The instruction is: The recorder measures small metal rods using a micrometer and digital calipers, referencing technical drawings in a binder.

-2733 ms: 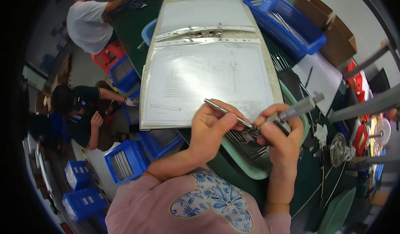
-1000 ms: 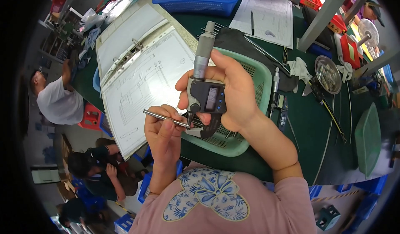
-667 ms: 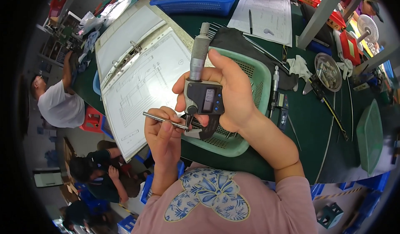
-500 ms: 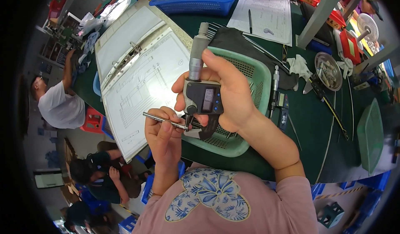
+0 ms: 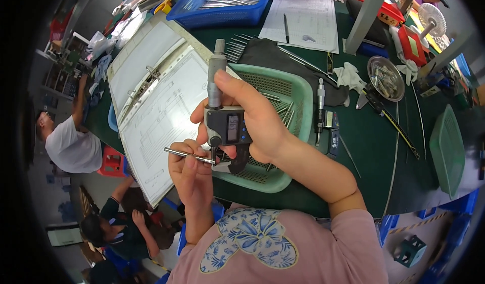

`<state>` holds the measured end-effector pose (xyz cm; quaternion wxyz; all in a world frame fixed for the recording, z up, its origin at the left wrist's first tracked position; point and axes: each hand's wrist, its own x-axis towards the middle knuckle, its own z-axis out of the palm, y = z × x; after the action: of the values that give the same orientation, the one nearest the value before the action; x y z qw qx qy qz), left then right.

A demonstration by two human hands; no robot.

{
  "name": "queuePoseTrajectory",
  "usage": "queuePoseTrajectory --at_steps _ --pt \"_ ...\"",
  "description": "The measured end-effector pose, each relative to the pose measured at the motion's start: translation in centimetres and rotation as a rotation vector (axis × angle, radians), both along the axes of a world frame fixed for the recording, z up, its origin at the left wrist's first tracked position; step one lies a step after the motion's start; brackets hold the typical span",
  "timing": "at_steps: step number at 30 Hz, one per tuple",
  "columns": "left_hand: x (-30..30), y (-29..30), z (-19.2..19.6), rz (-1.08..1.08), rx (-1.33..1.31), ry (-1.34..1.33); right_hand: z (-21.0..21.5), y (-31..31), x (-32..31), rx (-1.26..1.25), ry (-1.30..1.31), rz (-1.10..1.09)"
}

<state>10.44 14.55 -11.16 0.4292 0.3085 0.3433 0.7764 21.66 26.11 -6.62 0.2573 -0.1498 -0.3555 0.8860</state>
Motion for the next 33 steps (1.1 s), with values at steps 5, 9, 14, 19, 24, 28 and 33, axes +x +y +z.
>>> queuePoseTrajectory --at_steps 5,9,14,19,24,28,33 --pt "0.16 0.13 0.32 -0.020 0.010 -0.016 0.18 -0.16 0.05 0.050 -0.045 -0.039" --pt "0.18 0.06 0.22 -0.022 0.030 0.006 0.57 -0.38 -0.03 -0.016 -0.029 -0.058" --pt "0.21 0.03 0.20 -0.027 0.029 0.011 0.21 -0.13 0.01 -0.030 0.038 -0.019" --pt "0.36 0.03 0.08 -0.042 0.042 0.016 0.30 -0.24 0.12 -0.037 0.045 -0.036" --pt "0.36 -0.04 0.04 -0.048 0.045 0.001 0.12 -0.26 0.00 -0.073 0.039 -0.054" --pt "0.33 0.00 0.01 -0.040 0.037 -0.008 -0.10 -0.05 0.07 -0.004 0.017 -0.011" --pt "0.24 0.05 0.08 -0.052 0.040 -0.016 0.12 -0.21 0.03 0.076 -0.014 -0.024"
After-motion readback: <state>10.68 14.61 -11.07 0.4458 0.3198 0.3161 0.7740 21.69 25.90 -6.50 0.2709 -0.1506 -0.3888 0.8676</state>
